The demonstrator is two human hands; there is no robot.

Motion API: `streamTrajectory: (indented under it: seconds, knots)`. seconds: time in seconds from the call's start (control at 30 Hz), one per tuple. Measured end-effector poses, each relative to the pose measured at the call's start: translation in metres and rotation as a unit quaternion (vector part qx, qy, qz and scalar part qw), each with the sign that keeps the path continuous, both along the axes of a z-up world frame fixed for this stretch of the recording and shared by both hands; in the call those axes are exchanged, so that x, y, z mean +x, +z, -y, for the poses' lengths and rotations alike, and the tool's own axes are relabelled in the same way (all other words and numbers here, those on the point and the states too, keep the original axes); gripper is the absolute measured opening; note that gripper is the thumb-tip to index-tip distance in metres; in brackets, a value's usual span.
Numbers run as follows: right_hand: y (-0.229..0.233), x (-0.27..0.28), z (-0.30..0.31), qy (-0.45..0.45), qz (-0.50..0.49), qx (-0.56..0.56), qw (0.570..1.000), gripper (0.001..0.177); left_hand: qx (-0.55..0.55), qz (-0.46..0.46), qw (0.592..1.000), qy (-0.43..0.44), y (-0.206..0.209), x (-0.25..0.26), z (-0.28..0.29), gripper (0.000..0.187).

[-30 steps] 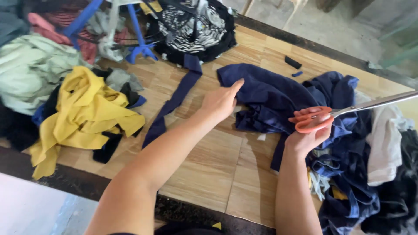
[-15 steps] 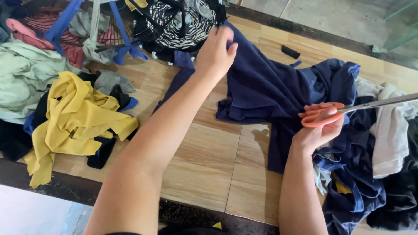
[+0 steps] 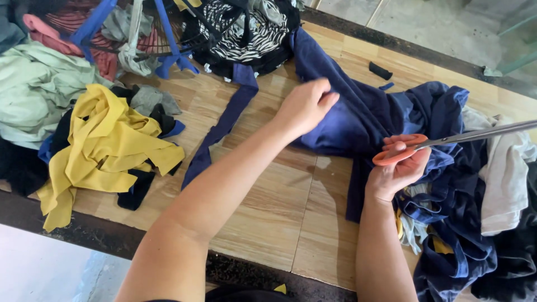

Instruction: Cutting long strips from a piece of blue cloth using scissors for rug making.

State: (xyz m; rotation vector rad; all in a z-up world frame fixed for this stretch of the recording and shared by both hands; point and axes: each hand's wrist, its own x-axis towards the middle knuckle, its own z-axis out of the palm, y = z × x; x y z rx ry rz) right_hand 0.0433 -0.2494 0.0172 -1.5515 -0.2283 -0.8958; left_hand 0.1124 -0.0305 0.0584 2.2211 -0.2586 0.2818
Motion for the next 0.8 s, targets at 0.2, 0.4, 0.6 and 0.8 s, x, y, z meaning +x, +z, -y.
streamTrajectory:
  seconds: [0.2, 0.4, 0.6, 0.8]
  knots:
    - [0.008, -0.003, -0.012, -0.013, 0.012, -0.034, 0.999, 0.017, -0.284, 0.031, 0.958, 0.004, -0.028, 0.085, -0.023, 0.023]
    - [-0.011, 0.009, -0.002, -0.009, -0.045, -0.029, 0.999, 0.014, -0.455, -0.258, 0.847, 0.097, -0.060, 0.075, -0.057, 0.043]
    - [-0.006, 0.004, -0.005, 0.007, -0.063, -0.019, 0.998, 0.013, -0.018, -0.133, 0.984, 0.121, -0.035, 0.009, -0.073, 0.040]
    - [0.002, -0.009, -0.018, 0.094, -0.235, -0.052, 0.966, 0.020, 0.238, -0.176, 0.952, 0.071, -0.012, -0.036, -0.057, 0.041]
